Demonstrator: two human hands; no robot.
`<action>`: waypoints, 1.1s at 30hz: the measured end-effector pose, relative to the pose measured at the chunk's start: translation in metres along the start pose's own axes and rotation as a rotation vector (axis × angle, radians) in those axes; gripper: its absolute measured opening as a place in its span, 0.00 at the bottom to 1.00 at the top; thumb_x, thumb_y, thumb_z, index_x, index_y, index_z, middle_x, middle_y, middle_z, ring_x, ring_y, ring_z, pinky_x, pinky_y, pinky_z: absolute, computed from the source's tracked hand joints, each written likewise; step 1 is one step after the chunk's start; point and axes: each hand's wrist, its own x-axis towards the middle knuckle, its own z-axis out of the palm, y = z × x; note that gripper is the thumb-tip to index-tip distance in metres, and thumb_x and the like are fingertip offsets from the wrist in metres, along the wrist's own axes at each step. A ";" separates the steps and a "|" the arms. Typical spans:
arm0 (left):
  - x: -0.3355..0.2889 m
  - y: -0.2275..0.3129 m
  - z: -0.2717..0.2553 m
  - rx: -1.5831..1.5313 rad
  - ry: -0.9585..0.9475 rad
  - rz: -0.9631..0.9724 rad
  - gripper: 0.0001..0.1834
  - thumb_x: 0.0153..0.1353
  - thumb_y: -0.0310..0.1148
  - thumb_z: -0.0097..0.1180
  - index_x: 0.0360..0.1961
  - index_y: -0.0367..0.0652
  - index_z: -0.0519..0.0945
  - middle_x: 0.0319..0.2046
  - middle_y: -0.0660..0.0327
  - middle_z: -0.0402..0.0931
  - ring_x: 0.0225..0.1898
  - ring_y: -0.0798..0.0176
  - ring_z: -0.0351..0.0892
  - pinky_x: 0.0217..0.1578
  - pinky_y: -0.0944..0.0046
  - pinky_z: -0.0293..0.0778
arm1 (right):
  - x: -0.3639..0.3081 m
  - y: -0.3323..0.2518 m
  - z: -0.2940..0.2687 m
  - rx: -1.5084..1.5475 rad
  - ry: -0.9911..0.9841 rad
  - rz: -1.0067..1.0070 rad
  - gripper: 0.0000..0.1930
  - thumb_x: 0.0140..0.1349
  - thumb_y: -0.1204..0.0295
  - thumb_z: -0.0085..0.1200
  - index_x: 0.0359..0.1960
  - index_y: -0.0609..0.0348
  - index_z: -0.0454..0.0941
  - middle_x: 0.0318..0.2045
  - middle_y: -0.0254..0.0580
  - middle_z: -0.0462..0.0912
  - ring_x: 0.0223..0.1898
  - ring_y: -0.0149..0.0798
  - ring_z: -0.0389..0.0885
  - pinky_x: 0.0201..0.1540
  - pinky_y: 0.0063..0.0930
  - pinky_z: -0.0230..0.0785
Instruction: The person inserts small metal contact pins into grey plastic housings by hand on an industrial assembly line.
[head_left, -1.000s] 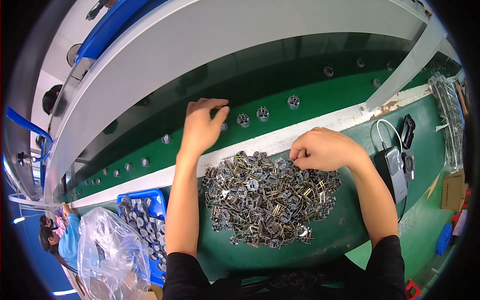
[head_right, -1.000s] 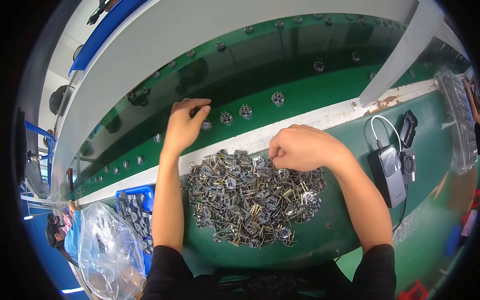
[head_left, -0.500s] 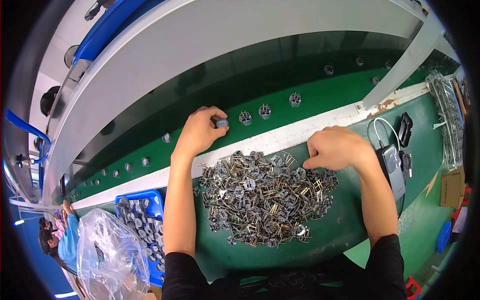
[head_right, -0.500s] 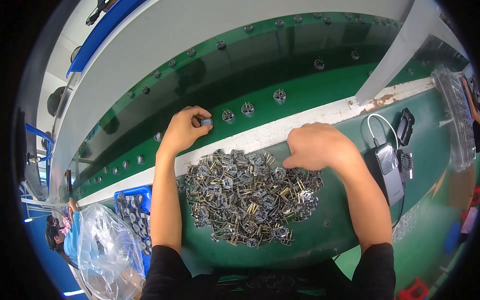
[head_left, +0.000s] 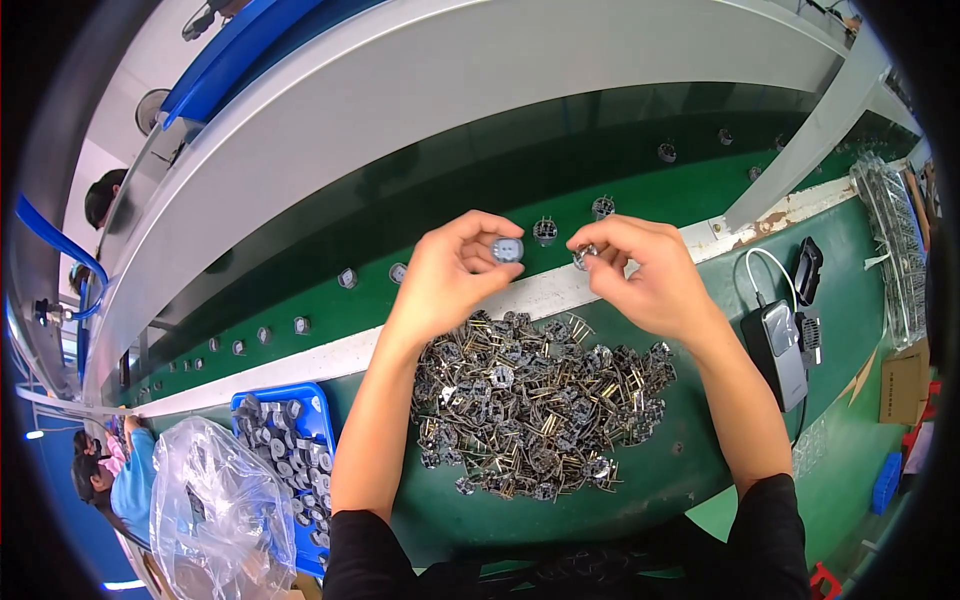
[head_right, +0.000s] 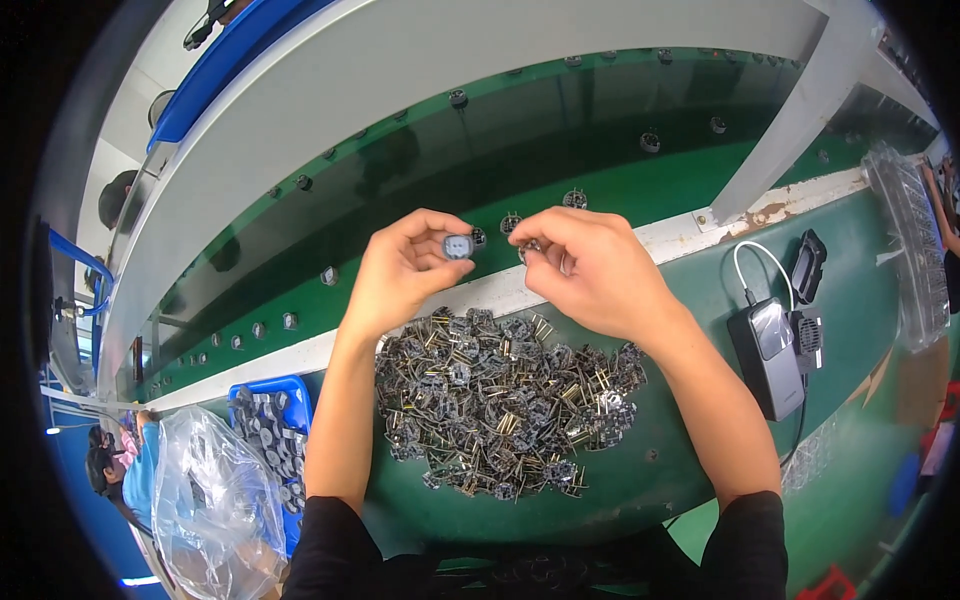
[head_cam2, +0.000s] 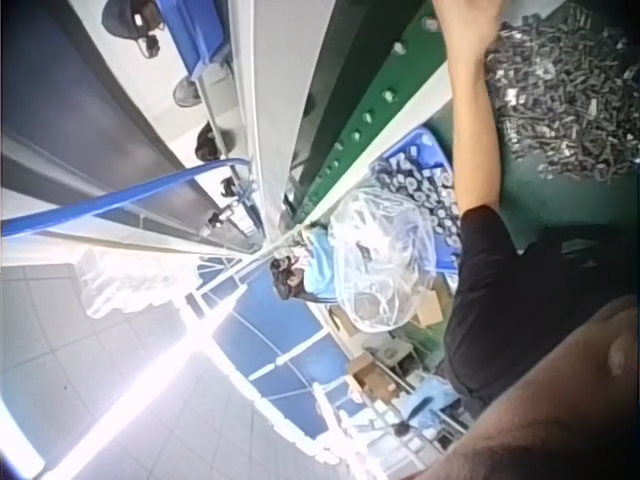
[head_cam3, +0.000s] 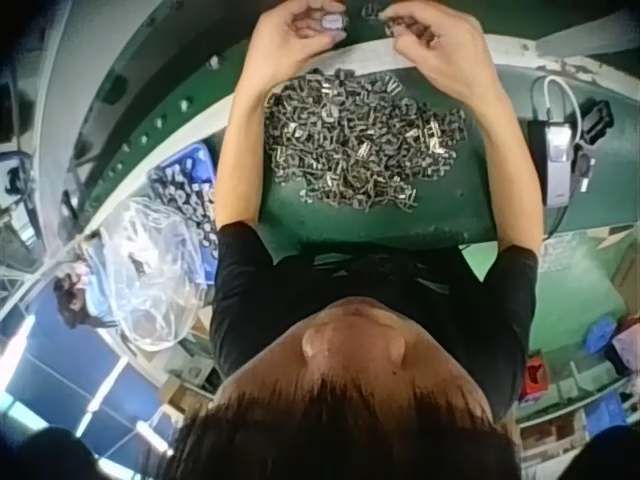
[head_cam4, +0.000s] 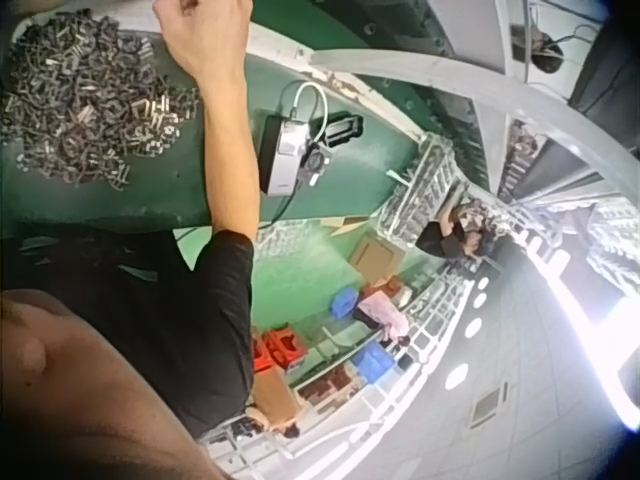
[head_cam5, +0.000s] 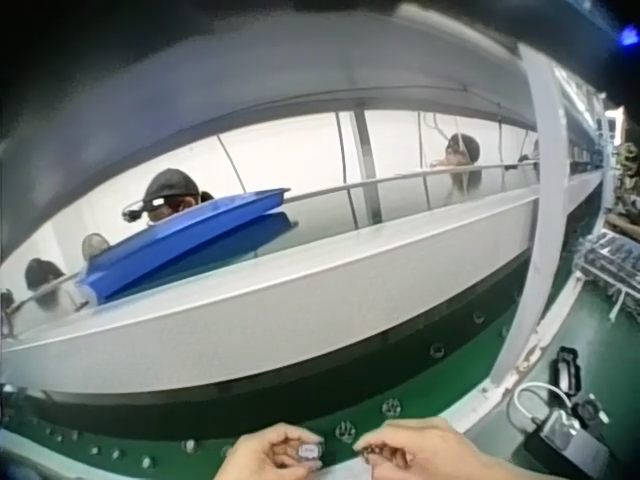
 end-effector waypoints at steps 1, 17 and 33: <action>-0.001 0.002 0.005 0.024 -0.013 0.014 0.18 0.53 0.19 0.65 0.47 0.36 0.80 0.38 0.62 0.82 0.34 0.76 0.79 0.35 0.74 0.76 | 0.000 -0.002 0.000 0.080 0.072 -0.003 0.09 0.56 0.80 0.57 0.39 0.64 0.82 0.30 0.42 0.83 0.29 0.35 0.81 0.34 0.26 0.73; -0.007 0.004 0.039 -0.054 -0.025 0.027 0.18 0.53 0.23 0.70 0.45 0.34 0.80 0.32 0.62 0.83 0.31 0.76 0.79 0.35 0.72 0.78 | -0.003 0.007 0.024 0.049 0.187 -0.131 0.07 0.55 0.80 0.64 0.36 0.59 0.85 0.33 0.35 0.77 0.34 0.33 0.79 0.33 0.26 0.72; 0.008 -0.014 -0.003 0.254 0.308 0.001 0.11 0.61 0.25 0.61 0.44 0.36 0.85 0.41 0.54 0.78 0.33 0.65 0.84 0.37 0.66 0.79 | 0.000 0.016 0.010 -0.062 -0.116 0.007 0.06 0.56 0.73 0.63 0.34 0.60 0.84 0.29 0.37 0.80 0.29 0.37 0.79 0.32 0.28 0.72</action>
